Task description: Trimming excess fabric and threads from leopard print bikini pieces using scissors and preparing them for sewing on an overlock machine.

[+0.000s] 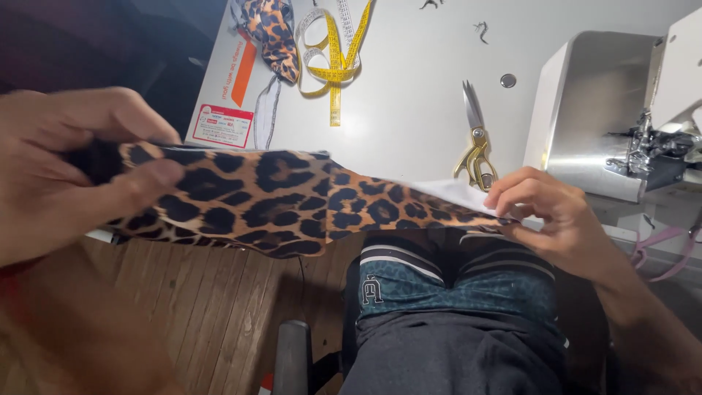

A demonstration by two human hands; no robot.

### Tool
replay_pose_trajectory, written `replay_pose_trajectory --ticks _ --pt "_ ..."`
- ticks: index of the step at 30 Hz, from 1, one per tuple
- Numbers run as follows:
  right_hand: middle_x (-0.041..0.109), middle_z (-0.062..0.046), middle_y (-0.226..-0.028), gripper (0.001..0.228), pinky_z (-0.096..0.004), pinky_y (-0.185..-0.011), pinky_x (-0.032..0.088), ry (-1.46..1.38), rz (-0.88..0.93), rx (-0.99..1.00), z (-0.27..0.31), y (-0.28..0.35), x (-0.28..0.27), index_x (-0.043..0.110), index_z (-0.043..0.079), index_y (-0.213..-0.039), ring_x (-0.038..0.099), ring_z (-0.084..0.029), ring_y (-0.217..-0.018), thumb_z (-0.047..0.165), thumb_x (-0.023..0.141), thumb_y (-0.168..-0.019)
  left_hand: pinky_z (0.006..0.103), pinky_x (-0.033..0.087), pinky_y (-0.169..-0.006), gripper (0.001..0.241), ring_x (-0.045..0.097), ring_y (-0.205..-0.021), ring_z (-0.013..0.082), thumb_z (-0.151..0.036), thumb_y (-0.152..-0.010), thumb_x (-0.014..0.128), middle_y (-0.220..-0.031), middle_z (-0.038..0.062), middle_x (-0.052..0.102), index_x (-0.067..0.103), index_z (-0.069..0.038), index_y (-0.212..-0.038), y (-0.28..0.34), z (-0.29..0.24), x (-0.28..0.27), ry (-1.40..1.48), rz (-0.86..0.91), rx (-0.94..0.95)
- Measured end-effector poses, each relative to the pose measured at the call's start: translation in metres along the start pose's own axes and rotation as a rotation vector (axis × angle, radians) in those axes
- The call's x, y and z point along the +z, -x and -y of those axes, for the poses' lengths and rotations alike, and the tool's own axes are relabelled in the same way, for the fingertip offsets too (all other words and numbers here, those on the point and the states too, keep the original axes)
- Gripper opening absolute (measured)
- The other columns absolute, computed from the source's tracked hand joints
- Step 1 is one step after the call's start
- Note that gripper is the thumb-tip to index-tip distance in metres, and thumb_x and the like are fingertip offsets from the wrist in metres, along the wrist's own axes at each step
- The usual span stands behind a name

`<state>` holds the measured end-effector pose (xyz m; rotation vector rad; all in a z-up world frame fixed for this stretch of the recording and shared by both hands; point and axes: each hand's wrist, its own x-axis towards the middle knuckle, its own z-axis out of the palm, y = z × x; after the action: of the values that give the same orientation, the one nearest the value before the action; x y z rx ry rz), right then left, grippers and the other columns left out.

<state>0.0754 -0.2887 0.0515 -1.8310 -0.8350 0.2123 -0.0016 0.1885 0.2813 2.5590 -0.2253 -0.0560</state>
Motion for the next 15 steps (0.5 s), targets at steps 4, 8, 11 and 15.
replay_pose_trajectory --ticks 4,8,11,15 --pt "0.067 -0.016 -0.138 0.033 -0.026 -0.096 0.068 -0.537 0.111 0.014 -0.013 0.003 0.017 0.079 0.008 -0.111 0.071 -0.024 -0.121 -0.002 0.086 -0.081 0.0245 0.046 -0.047 0.018 0.065 -0.056 0.0152 -0.017 -0.1 0.075 -0.076 0.008 0.073 0.069 0.0 -0.096 0.005 -0.017 -0.014 0.018 -0.059 -0.149" --pt "0.068 -0.015 -0.142 0.048 -0.045 -0.094 0.067 -0.959 0.16 0.128 -0.028 0.0 0.055 0.08 0.012 -0.121 0.071 -0.033 -0.121 0.032 0.099 -0.081 0.026 0.029 -0.033 0.016 0.046 -0.04 0.0137 -0.029 -0.1 0.078 -0.071 -0.001 0.071 0.076 -0.013 -0.096 0.004 -0.034 -0.026 -0.29 -0.041 -0.2" --pt "0.073 -0.017 -0.136 0.053 -0.036 -0.076 0.072 -1.107 0.142 0.221 -0.018 -0.005 0.079 0.073 0.006 -0.13 0.082 -0.027 -0.09 0.013 0.097 -0.083 0.0264 0.03 -0.037 0.016 0.047 -0.043 0.0144 -0.027 -0.101 0.077 -0.073 0.0 0.07 0.075 -0.012 -0.098 0.0 -0.039 -0.029 -0.29 -0.034 -0.182" --pt "0.077 -0.013 -0.1 0.07 -0.022 -0.061 0.058 -0.797 0.207 0.455 0.005 -0.016 0.107 0.062 0.012 -0.131 0.069 -0.013 -0.068 0.001 0.096 -0.07 0.0275 0.033 -0.045 0.015 0.05 -0.051 0.0159 -0.023 -0.102 0.075 -0.078 0.003 0.068 0.073 -0.008 -0.102 0.002 -0.041 -0.034 -0.281 -0.03 -0.161"
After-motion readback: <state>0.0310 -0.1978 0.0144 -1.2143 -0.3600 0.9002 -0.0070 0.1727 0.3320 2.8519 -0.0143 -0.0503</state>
